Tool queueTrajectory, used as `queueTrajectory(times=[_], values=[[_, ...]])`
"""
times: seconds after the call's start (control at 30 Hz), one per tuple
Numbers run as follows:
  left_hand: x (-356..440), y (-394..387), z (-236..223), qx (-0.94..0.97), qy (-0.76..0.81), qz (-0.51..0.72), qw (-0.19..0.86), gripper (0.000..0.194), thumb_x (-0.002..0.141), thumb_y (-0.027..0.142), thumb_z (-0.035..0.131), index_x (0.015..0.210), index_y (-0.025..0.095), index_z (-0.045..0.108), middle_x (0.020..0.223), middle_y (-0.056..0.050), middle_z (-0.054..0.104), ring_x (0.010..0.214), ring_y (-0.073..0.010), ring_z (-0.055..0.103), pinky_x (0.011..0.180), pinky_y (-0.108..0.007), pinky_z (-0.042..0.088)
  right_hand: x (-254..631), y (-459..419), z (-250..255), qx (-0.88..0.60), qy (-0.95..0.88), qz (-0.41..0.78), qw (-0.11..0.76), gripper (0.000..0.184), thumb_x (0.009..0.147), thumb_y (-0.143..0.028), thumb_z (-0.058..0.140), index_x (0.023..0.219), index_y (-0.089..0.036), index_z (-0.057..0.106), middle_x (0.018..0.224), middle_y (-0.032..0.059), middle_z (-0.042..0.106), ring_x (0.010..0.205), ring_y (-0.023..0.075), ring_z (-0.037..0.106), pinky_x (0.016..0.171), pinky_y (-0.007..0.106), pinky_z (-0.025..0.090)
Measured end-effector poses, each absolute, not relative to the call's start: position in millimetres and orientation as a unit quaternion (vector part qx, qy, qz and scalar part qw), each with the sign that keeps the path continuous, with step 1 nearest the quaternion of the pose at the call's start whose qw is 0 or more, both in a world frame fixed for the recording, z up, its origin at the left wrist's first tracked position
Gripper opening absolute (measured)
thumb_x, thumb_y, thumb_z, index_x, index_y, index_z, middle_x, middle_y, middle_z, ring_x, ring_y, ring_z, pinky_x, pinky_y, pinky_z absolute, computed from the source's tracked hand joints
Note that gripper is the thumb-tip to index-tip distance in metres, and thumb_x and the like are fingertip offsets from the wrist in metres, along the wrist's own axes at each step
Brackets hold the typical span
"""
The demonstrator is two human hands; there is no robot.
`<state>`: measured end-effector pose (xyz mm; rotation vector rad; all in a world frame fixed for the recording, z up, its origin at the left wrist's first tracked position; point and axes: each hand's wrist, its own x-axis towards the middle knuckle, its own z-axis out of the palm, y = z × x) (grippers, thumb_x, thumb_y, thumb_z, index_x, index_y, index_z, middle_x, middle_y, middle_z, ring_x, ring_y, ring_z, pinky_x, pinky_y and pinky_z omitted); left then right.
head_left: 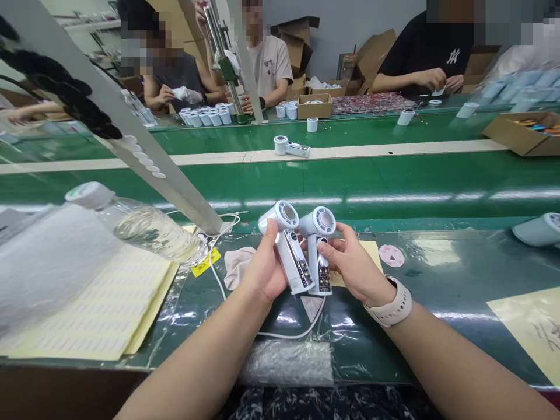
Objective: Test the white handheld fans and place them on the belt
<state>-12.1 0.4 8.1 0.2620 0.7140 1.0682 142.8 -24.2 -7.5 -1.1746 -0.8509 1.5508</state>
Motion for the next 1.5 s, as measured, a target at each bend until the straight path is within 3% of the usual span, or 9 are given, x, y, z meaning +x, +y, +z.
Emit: queueTrajectory(times=[0.23,0.5,0.7,0.83,0.93,1.03,1.2,1.37,1.5], values=[[-2,-10,13,0.209,0.310,0.557,0.741,0.060,0.075,0.061,0.072,0.113,0.014,0.064,0.104,-0.014,0.074,0.099,-0.0312,0.070,0.093,-0.047,0.055,128,-34,-19,-0.421,-0.473,0.620,0.464,0.083,0.087,-0.057,0.064,0.150,-0.028,0.018,0.117,0.0098,0.065,0.103,0.0267,0.065,0.092,0.047,0.051],[7,-22,12,0.224,0.315,0.578,0.719,0.049,0.087,0.054,0.059,0.116,0.015,0.063,0.108,-0.013,0.072,0.111,-0.0319,0.065,0.097,-0.047,0.052,122,-36,-23,-0.453,-0.526,0.557,0.456,0.119,0.068,-0.058,0.082,0.154,-0.022,0.007,0.143,0.0200,0.048,0.128,0.0350,0.051,0.111,0.056,0.035],[3,-18,14,0.249,0.370,0.579,0.682,0.038,0.098,0.040,0.040,0.125,0.019,0.057,0.132,-0.010,0.063,0.128,-0.0258,0.054,0.112,-0.044,0.038,131,-31,-16,-0.422,-0.400,0.667,0.465,0.097,0.068,-0.041,0.085,0.146,-0.027,0.028,0.119,0.0094,0.064,0.107,0.0281,0.063,0.098,0.049,0.049],[-2,-15,12,0.276,0.405,0.591,0.640,0.038,0.099,0.040,0.036,0.128,0.024,0.054,0.142,-0.008,0.054,0.138,-0.0202,0.044,0.117,-0.037,0.031,142,-27,-13,-0.327,-0.297,0.777,0.448,0.055,0.077,-0.051,0.073,0.119,-0.021,0.058,0.101,0.0090,0.071,0.087,0.0251,0.069,0.080,0.042,0.058],[-4,-12,7,0.319,0.425,0.574,0.624,0.037,0.095,0.040,0.045,0.128,0.024,0.052,0.142,-0.009,0.052,0.138,-0.0226,0.043,0.117,-0.039,0.030,153,-22,-6,-0.326,-0.296,0.787,0.432,0.053,0.081,-0.061,0.061,0.109,-0.016,0.065,0.101,0.0126,0.072,0.087,0.0250,0.069,0.081,0.041,0.058],[-5,-12,3,0.357,0.451,0.534,0.620,0.040,0.087,0.035,0.055,0.125,0.024,0.050,0.142,-0.012,0.049,0.137,-0.0259,0.041,0.116,-0.043,0.030,171,-16,10,-0.461,-0.430,0.655,0.416,0.066,0.077,-0.058,0.064,0.129,-0.018,0.055,0.113,0.0147,0.069,0.093,0.0294,0.069,0.082,0.047,0.057],[-7,-15,4,0.412,0.451,0.490,0.621,0.041,0.083,0.032,0.058,0.122,0.025,0.049,0.144,-0.011,0.046,0.137,-0.0256,0.040,0.115,-0.043,0.030,223,-22,27,-0.693,-0.655,0.175,0.245,0.089,0.069,-0.037,0.071,0.151,-0.030,0.035,0.137,0.0120,0.060,0.118,0.0396,0.059,0.092,0.053,0.050],[-8,-21,7,0.464,0.447,0.431,0.632,0.038,0.082,0.038,0.057,0.118,0.026,0.052,0.138,-0.010,0.049,0.137,-0.0261,0.039,0.112,-0.043,0.031,299,-52,-7,-0.742,-0.640,0.119,0.160,0.084,0.077,-0.042,0.060,0.152,-0.020,0.030,0.134,0.0144,0.062,0.109,0.0351,0.066,0.087,0.045,0.054],[-5,-25,5,0.505,0.453,0.378,0.630,0.045,0.078,0.041,0.062,0.120,0.026,0.053,0.137,-0.011,0.048,0.121,-0.0289,0.051,0.106,-0.046,0.037,337,-72,-20,-0.823,-0.553,-0.071,0.106,0.071,0.081,-0.041,0.053,0.142,-0.007,0.041,0.119,0.0238,0.066,0.112,0.0443,0.061,0.092,0.054,0.048]])
